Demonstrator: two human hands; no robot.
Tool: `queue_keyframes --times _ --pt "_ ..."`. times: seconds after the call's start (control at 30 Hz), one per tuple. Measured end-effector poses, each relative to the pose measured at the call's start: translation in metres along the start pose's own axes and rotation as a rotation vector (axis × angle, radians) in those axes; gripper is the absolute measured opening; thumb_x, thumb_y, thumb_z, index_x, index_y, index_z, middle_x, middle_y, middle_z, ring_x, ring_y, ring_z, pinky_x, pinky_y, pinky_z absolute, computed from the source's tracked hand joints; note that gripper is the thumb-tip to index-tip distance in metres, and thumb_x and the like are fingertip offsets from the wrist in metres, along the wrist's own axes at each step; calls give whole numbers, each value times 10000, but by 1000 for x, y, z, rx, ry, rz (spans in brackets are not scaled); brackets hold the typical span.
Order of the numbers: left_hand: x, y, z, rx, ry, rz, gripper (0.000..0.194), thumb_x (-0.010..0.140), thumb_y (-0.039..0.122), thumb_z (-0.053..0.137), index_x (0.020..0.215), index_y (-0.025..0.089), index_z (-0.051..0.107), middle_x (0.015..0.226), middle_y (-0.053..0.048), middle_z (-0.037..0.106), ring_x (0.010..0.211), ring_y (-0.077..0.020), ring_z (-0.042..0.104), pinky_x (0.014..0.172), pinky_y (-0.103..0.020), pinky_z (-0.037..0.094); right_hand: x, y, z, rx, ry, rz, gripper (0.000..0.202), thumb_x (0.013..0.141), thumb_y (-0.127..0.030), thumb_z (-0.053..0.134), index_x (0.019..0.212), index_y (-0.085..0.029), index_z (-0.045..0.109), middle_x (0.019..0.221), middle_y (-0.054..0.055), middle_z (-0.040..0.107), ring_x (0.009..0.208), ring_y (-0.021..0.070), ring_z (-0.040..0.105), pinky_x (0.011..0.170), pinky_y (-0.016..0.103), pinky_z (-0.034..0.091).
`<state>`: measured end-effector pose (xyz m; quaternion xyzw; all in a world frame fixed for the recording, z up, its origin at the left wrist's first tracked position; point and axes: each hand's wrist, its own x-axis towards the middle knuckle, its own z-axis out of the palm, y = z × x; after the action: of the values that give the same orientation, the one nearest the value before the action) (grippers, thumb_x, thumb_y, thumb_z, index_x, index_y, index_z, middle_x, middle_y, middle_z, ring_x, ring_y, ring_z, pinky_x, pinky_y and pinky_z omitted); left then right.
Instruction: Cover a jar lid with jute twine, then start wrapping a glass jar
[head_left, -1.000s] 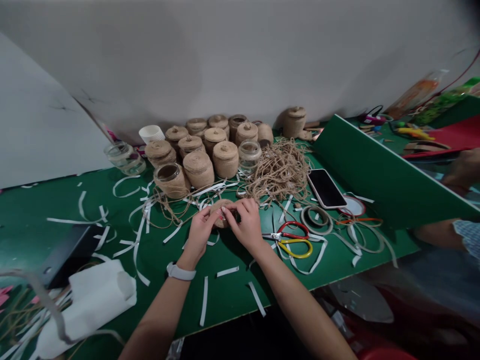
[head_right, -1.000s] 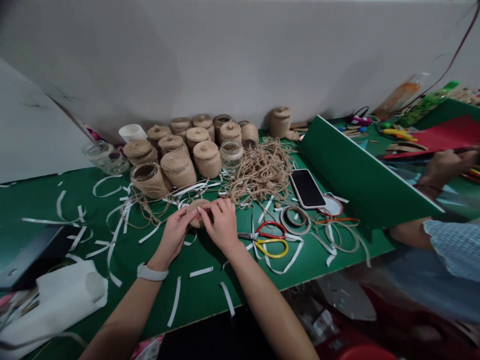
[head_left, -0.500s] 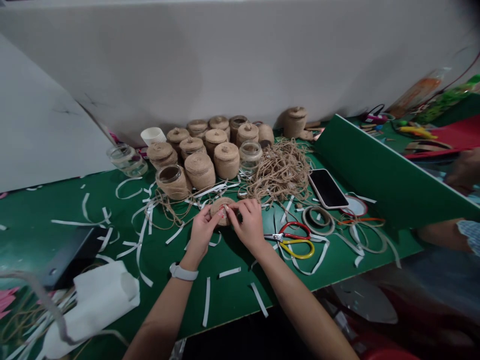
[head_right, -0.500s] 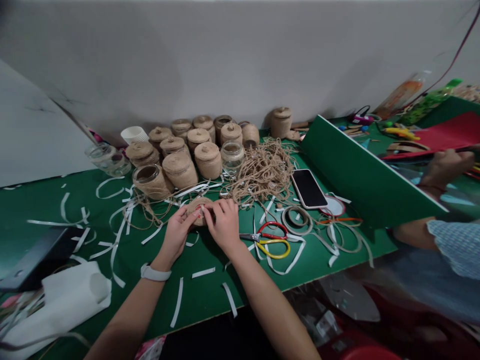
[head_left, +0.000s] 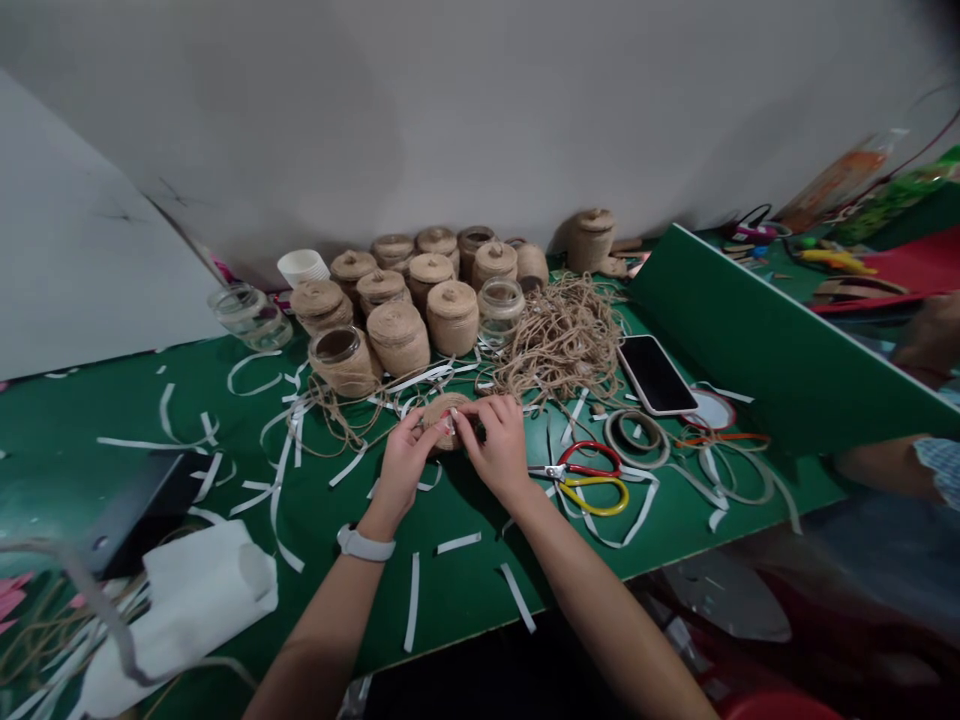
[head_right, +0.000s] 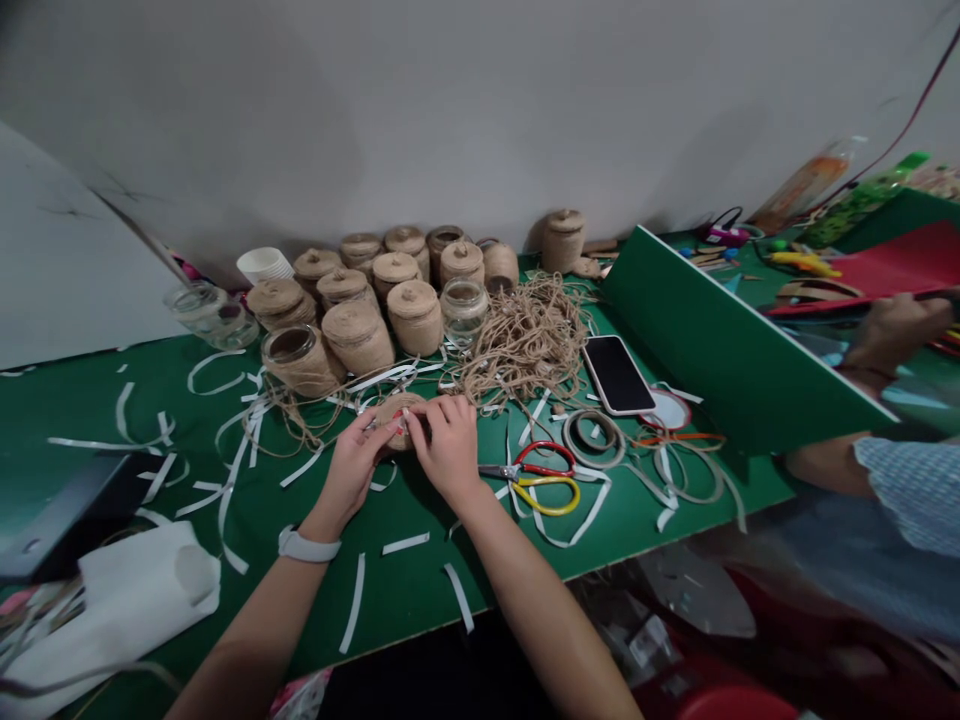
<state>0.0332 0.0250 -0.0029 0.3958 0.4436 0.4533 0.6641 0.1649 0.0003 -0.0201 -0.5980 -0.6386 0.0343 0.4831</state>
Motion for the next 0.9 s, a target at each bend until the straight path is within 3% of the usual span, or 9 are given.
queue_keyframes --times 0.23,0.5,0.73,0.9 --pt "0 2 1 24 50 51 308 689 322 793 921 160 672 883 -47 755 787 -185 699 746 -289 546 1 -1 0 21 -37 -27 143 939 -296 539 910 -214 653 885 58 671 866 206 544 778 366 431" --pt "2 2 -1 -10 121 87 337 663 322 806 933 168 675 933 -51 758 856 -195 703 811 -303 539 2 -1 -2 -11 -37 -30 147 941 -305 539 923 -218 656 907 56 680 884 206 552 794 368 425" --pt "-2 4 2 -56 66 3 323 636 296 828 897 170 687 930 -45 751 869 -187 693 764 -267 542 1 0 -2 23 -3 -30 135 938 -284 540 888 -206 638 886 55 678 867 202 549 787 357 429" --pt "0 3 0 -43 34 5 304 627 265 835 880 159 702 869 -28 741 775 -149 673 710 -232 530 1 1 -2 23 -23 -33 147 940 -291 528 894 -207 640 877 56 666 858 204 536 784 360 429"
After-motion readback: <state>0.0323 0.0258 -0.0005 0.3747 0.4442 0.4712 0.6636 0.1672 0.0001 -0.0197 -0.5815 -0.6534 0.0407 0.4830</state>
